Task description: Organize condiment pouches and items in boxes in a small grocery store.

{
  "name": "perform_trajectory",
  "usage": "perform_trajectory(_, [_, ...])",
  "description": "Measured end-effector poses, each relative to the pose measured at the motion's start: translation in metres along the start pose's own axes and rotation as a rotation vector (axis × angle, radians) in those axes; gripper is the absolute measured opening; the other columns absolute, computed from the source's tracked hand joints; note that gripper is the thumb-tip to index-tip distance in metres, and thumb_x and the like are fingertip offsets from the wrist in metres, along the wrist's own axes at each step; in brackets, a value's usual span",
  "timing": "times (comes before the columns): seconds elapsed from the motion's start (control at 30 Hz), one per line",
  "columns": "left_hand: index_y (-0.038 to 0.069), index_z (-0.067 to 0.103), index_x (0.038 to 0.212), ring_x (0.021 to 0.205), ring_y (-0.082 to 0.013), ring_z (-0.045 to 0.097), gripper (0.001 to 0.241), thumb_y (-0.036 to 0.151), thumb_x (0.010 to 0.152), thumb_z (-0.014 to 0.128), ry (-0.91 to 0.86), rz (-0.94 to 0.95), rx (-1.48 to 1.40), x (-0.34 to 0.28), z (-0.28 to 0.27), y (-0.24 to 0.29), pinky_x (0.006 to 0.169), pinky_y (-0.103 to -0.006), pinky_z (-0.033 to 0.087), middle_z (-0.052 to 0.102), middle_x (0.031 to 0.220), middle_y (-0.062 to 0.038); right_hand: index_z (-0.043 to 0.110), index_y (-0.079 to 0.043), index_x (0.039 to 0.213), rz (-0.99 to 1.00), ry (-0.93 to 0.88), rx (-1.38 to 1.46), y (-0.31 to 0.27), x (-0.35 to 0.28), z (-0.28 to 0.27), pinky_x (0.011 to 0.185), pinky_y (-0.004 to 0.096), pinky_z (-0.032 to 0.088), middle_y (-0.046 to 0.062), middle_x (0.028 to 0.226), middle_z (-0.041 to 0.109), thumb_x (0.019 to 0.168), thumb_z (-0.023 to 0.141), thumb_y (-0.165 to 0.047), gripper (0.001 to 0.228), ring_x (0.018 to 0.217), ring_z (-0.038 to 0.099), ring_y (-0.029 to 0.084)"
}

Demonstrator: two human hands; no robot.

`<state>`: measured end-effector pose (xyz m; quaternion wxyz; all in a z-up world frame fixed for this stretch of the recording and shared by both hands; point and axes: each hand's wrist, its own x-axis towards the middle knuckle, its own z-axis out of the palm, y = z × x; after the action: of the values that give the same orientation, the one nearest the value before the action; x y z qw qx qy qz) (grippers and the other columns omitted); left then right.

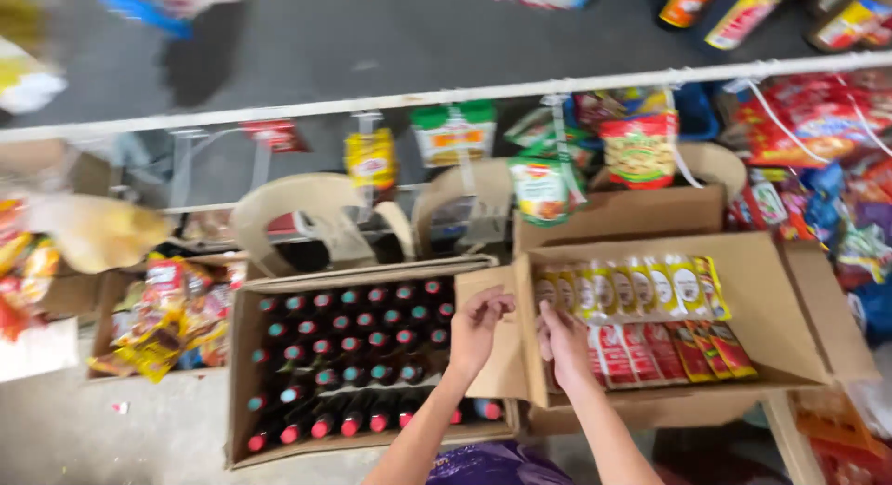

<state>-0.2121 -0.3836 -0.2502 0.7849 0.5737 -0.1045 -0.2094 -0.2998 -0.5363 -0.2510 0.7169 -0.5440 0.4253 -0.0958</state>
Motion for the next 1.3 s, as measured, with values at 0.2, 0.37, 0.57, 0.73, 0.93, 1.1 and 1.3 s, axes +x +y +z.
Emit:
perform_trajectory(0.2, [-0.003,0.065,0.126,0.096,-0.0142,0.071,0.026,0.007,0.104,0.055,0.146,0.078,-0.069,-0.033,-0.100,0.100,0.088,-0.0275,0.056,0.077,0.109,-0.010,0.062,-0.003,0.079,-0.127,-0.194,-0.098,-0.031,-0.073,0.101,0.039,0.027,0.032,0.000,0.054,0.048,0.100,0.062,-0.033,0.036,0.041,0.042,0.009])
perform_trajectory(0.37, [-0.004,0.068,0.122,0.094,-0.0137,0.070,0.025,0.007,0.105,0.055,0.214,0.158,-0.053,-0.060,-0.181,0.140,0.087,-0.0275,0.056,0.077,0.109,-0.010,0.062,-0.003,0.079,-0.184,-0.263,-0.150,-0.019,-0.112,0.170,0.040,0.027,0.033,0.000,0.054,0.048,0.102,0.061,-0.034,0.038,0.043,0.042,0.009])
perform_trajectory(0.57, [-0.004,0.067,0.123,0.092,-0.0129,0.070,0.024,0.007,0.104,0.055,0.227,0.204,-0.111,-0.067,-0.248,0.183,0.086,-0.0269,0.056,0.077,0.108,-0.011,0.064,-0.002,0.080,-0.266,-0.371,-0.203,-0.040,-0.155,0.239,0.039,0.027,0.034,0.000,0.053,0.049,0.102,0.057,-0.034,0.039,0.043,0.043,0.010])
perform_trajectory(0.73, [-0.004,0.066,0.123,0.093,-0.0136,0.072,0.025,0.007,0.103,0.055,0.274,0.208,-0.082,-0.074,-0.272,0.220,0.084,-0.0268,0.057,0.077,0.109,-0.010,0.063,-0.002,0.082,-0.306,-0.438,-0.220,-0.067,-0.177,0.271,0.040,0.026,0.033,0.000,0.055,0.048,0.104,0.056,-0.034,0.039,0.045,0.041,0.009])
perform_trajectory(0.93, [-0.003,0.066,0.125,0.092,-0.0141,0.071,0.026,0.008,0.103,0.056,0.356,0.218,-0.095,-0.092,-0.277,0.227,0.082,-0.0266,0.055,0.077,0.111,-0.011,0.063,-0.002,0.082,-0.357,-0.541,-0.238,-0.075,-0.180,0.277,0.042,0.025,0.036,0.000,0.056,0.051,0.104,0.053,-0.034,0.040,0.045,0.045,0.009])
perform_trajectory(1.1, [-0.003,0.067,0.122,0.091,-0.0135,0.072,0.025,0.008,0.102,0.057,0.414,0.244,-0.067,-0.095,-0.285,0.232,0.076,-0.0260,0.052,0.077,0.110,-0.010,0.061,-0.002,0.084,-0.301,-0.629,-0.156,-0.080,-0.168,0.288,0.042,0.026,0.035,0.000,0.057,0.050,0.105,0.053,-0.034,0.039,0.046,0.042,0.009])
perform_trajectory(1.3, [-0.003,0.067,0.121,0.091,-0.0135,0.072,0.024,0.005,0.102,0.055,0.453,0.303,-0.046,-0.104,-0.286,0.243,0.079,-0.0257,0.055,0.077,0.110,-0.010,0.061,-0.001,0.085,-0.288,-0.686,-0.140,-0.097,-0.169,0.295,0.043,0.025,0.036,0.001,0.057,0.049,0.105,0.052,-0.035,0.040,0.046,0.044,0.010])
